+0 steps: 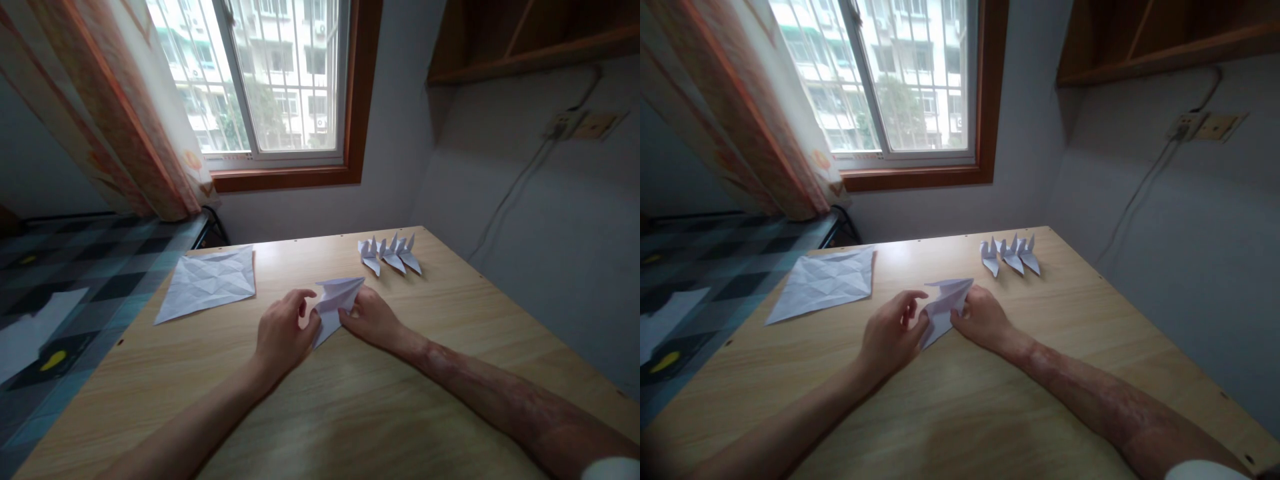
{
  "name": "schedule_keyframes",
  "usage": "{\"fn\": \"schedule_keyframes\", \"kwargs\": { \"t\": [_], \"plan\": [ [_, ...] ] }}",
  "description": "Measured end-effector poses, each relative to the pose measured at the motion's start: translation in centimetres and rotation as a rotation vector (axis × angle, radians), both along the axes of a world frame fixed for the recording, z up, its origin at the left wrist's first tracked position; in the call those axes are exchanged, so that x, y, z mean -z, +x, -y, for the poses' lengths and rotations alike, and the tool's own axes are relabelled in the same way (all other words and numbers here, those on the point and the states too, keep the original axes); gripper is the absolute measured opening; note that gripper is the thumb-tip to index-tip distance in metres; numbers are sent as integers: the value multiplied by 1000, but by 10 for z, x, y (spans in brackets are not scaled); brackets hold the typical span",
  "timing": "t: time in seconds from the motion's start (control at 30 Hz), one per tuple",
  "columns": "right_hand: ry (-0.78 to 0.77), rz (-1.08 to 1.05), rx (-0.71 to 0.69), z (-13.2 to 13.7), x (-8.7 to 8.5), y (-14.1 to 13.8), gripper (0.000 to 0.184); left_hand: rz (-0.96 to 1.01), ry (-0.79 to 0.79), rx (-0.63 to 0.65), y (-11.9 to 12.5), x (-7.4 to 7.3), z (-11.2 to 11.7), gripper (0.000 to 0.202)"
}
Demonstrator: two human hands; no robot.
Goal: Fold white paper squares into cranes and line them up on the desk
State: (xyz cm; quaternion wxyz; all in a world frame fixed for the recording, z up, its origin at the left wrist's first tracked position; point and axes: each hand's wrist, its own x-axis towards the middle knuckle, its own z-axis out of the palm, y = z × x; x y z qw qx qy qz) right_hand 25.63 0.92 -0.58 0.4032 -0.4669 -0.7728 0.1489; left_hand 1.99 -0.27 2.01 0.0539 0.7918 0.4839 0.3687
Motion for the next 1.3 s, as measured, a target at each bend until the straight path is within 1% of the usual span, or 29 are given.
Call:
{"fn": "schedule_keyframes", "kwargs": {
  "t": [0.1,0.2,0.27,0.4,0.47,0.53,0.67,0.77,0.83,0.9,1.07,1.13,1.2,1.3],
  "plan": [
    [23,32,-5,2,1,-1,8,1,59,-17,2,-1,3,27],
    [75,103,-8,4,1,-2,4,37,59,-26,3,0,5,36],
    [106,144,-19,6,2,-3,4,69,4,-41,3,2,4,42],
    [144,200,-49,7,0,-5,4,165,-159,-51,1,7,0,64],
    [145,222,-75,8,-1,-6,2,182,-187,-41,0,8,-2,67],
    [139,230,-93,8,-2,-6,2,171,-134,-37,-1,7,-3,63],
    [136,231,-99,9,-2,-6,2,102,27,28,0,1,-2,47],
    [143,250,-86,8,-1,-6,5,25,46,52,0,-1,-2,30],
    [147,264,-82,8,-1,-6,7,-30,37,64,0,-2,-3,26],
    [148,279,-92,9,-2,-6,6,-60,8,64,-1,-4,-3,28],
    [198,286,-102,10,-3,-7,6,-72,-117,-29,0,-16,-2,29],
    [203,259,-77,10,-2,-7,7,-71,-146,-34,0,-19,-3,29],
    [183,222,-46,10,-1,-7,8,-20,-180,-27,1,-18,-4,27],
    [125,138,-21,11,-1,-5,7,145,-222,-17,2,-12,-7,26]
  ]
}}
